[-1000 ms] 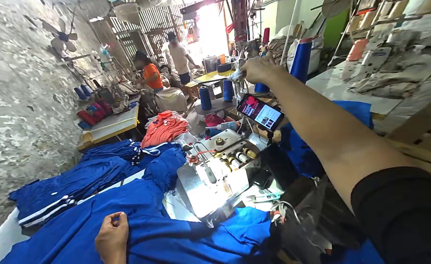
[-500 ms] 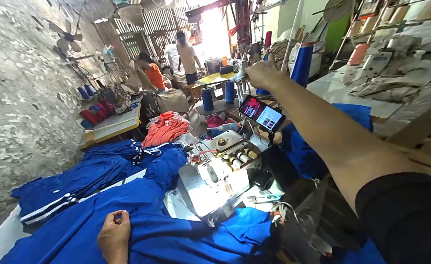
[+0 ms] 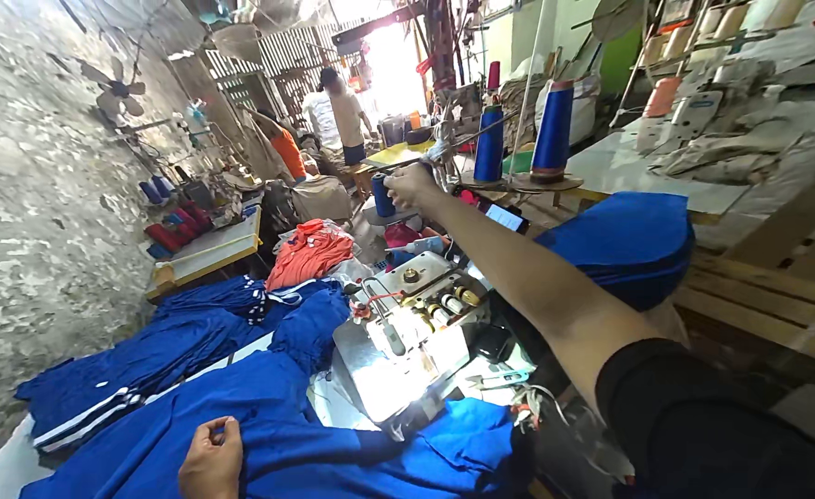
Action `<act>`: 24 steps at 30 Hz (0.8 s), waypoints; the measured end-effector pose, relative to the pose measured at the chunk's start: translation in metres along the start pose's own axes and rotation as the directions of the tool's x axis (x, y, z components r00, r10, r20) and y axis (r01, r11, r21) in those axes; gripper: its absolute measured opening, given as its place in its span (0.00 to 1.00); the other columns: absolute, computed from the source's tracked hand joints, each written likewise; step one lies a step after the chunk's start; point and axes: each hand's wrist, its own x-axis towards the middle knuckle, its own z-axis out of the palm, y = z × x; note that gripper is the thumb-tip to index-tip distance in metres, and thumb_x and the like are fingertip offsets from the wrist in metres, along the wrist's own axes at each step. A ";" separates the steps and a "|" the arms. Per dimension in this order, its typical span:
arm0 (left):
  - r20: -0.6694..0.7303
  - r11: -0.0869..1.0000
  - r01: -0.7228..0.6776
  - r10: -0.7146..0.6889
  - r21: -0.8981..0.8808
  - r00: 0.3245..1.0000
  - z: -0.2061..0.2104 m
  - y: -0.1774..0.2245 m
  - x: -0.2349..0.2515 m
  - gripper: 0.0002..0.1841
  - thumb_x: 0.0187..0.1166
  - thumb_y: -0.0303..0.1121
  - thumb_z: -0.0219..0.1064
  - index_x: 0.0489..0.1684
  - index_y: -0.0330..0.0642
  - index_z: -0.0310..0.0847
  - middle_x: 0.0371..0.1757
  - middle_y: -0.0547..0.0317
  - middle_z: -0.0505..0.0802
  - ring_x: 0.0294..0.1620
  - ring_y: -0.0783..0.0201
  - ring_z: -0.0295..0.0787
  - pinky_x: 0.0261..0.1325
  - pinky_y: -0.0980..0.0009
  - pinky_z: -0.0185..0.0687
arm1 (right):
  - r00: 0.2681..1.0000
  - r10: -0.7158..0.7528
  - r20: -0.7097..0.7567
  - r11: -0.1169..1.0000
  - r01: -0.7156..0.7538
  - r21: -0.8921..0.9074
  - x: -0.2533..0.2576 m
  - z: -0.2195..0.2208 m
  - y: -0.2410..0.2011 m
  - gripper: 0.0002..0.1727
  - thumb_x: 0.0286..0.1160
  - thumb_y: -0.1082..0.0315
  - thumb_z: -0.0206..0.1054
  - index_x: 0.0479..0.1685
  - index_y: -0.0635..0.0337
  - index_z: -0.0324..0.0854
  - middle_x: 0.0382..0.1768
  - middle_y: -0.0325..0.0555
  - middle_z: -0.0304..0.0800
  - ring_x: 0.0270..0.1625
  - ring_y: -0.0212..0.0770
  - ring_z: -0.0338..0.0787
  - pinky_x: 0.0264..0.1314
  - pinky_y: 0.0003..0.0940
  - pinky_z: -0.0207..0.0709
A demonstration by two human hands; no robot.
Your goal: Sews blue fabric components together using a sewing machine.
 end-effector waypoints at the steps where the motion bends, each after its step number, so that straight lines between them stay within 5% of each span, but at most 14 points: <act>1: -0.001 1.000 -0.001 0.001 0.003 1.000 0.000 0.000 0.000 0.14 0.84 0.32 0.64 0.51 0.26 0.86 0.37 0.32 0.91 0.41 0.35 0.89 0.49 0.34 0.77 | 0.998 0.068 0.013 0.989 -0.069 0.128 0.001 0.008 0.001 0.22 0.91 0.55 0.58 0.67 0.65 0.80 0.55 0.56 0.87 0.43 0.44 0.85 0.46 0.41 0.78; 3: -0.002 1.000 -0.003 0.003 0.006 1.000 0.000 0.000 0.001 0.14 0.83 0.32 0.64 0.51 0.26 0.86 0.37 0.32 0.91 0.41 0.35 0.89 0.49 0.34 0.77 | 0.994 0.108 0.022 0.945 -0.109 0.309 0.002 0.018 0.002 0.25 0.88 0.52 0.62 0.72 0.62 0.79 0.60 0.55 0.87 0.49 0.45 0.86 0.52 0.44 0.77; 6: 0.012 1.000 -0.002 0.002 -0.003 1.000 0.000 -0.002 0.001 0.15 0.84 0.33 0.64 0.53 0.26 0.86 0.38 0.31 0.91 0.42 0.34 0.89 0.51 0.33 0.77 | 0.998 0.063 -0.019 0.886 -0.047 0.462 0.008 0.030 0.002 0.16 0.85 0.61 0.66 0.63 0.61 0.84 0.46 0.47 0.89 0.39 0.36 0.83 0.41 0.34 0.75; 8: 0.005 1.000 0.010 -0.010 0.000 1.000 0.000 -0.002 0.001 0.14 0.84 0.32 0.64 0.52 0.26 0.86 0.38 0.32 0.92 0.41 0.35 0.89 0.51 0.34 0.77 | 0.998 0.013 -0.065 0.944 0.009 0.329 0.013 0.027 0.005 0.13 0.83 0.65 0.68 0.56 0.65 0.86 0.41 0.47 0.90 0.32 0.35 0.81 0.36 0.32 0.75; 11: -0.004 1.000 0.012 -0.012 0.001 1.000 0.002 -0.002 0.000 0.14 0.84 0.33 0.64 0.51 0.27 0.86 0.37 0.33 0.91 0.41 0.36 0.89 0.49 0.34 0.77 | 0.993 0.116 -0.021 0.991 -0.115 0.063 0.013 0.008 0.012 0.18 0.81 0.66 0.64 0.65 0.66 0.80 0.54 0.59 0.87 0.45 0.48 0.89 0.50 0.47 0.82; 13: -0.007 1.000 0.007 -0.007 -0.001 1.000 0.001 -0.002 0.000 0.14 0.84 0.33 0.64 0.50 0.28 0.87 0.36 0.33 0.91 0.40 0.35 0.88 0.48 0.34 0.76 | 0.993 0.113 0.027 0.992 -0.115 0.057 0.000 -0.007 0.017 0.18 0.81 0.70 0.61 0.68 0.64 0.78 0.55 0.57 0.87 0.44 0.44 0.89 0.45 0.40 0.83; 16: -0.007 1.000 0.018 -0.018 -0.009 1.000 0.000 -0.001 -0.001 0.14 0.84 0.34 0.64 0.51 0.28 0.87 0.37 0.33 0.91 0.41 0.36 0.88 0.49 0.34 0.76 | 0.985 -0.171 -0.030 0.985 0.171 0.017 -0.042 -0.029 0.034 0.17 0.82 0.77 0.61 0.67 0.68 0.81 0.61 0.58 0.88 0.54 0.44 0.92 0.58 0.40 0.86; 18: -0.005 1.000 0.009 -0.009 -0.010 1.000 -0.001 -0.001 -0.002 0.15 0.84 0.35 0.64 0.50 0.28 0.87 0.37 0.33 0.91 0.40 0.36 0.89 0.49 0.35 0.76 | 0.880 -0.437 -0.185 0.897 0.411 -0.164 -0.085 -0.037 0.055 0.15 0.82 0.76 0.61 0.62 0.70 0.85 0.59 0.60 0.91 0.58 0.48 0.93 0.64 0.43 0.85; 21: 0.087 0.997 -0.075 0.076 -0.019 0.993 -0.005 -0.006 -0.003 0.20 0.84 0.42 0.65 0.53 0.29 0.87 0.43 0.30 0.92 0.46 0.31 0.89 0.52 0.29 0.74 | 0.708 -0.616 -0.345 0.787 0.571 -0.233 -0.167 -0.026 0.099 0.15 0.85 0.71 0.61 0.61 0.73 0.83 0.48 0.59 0.93 0.43 0.43 0.93 0.49 0.39 0.89; 22: 0.153 0.993 -0.118 0.121 -0.026 0.981 -0.008 -0.008 -0.003 0.22 0.83 0.44 0.66 0.55 0.29 0.87 0.46 0.28 0.92 0.51 0.27 0.88 0.54 0.25 0.72 | 0.692 -0.613 -0.381 0.784 0.591 -0.187 -0.193 -0.015 0.117 0.15 0.85 0.70 0.60 0.57 0.75 0.85 0.39 0.55 0.92 0.31 0.37 0.90 0.35 0.34 0.86; 24: 0.296 0.984 -0.176 0.178 -0.034 0.938 -0.014 -0.013 0.000 0.24 0.81 0.45 0.69 0.62 0.30 0.85 0.59 0.27 0.89 0.63 0.25 0.84 0.63 0.22 0.68 | 0.735 -0.576 -0.357 0.804 0.589 -0.084 -0.240 0.014 0.154 0.14 0.82 0.70 0.62 0.47 0.76 0.88 0.33 0.54 0.93 0.28 0.32 0.90 0.33 0.28 0.87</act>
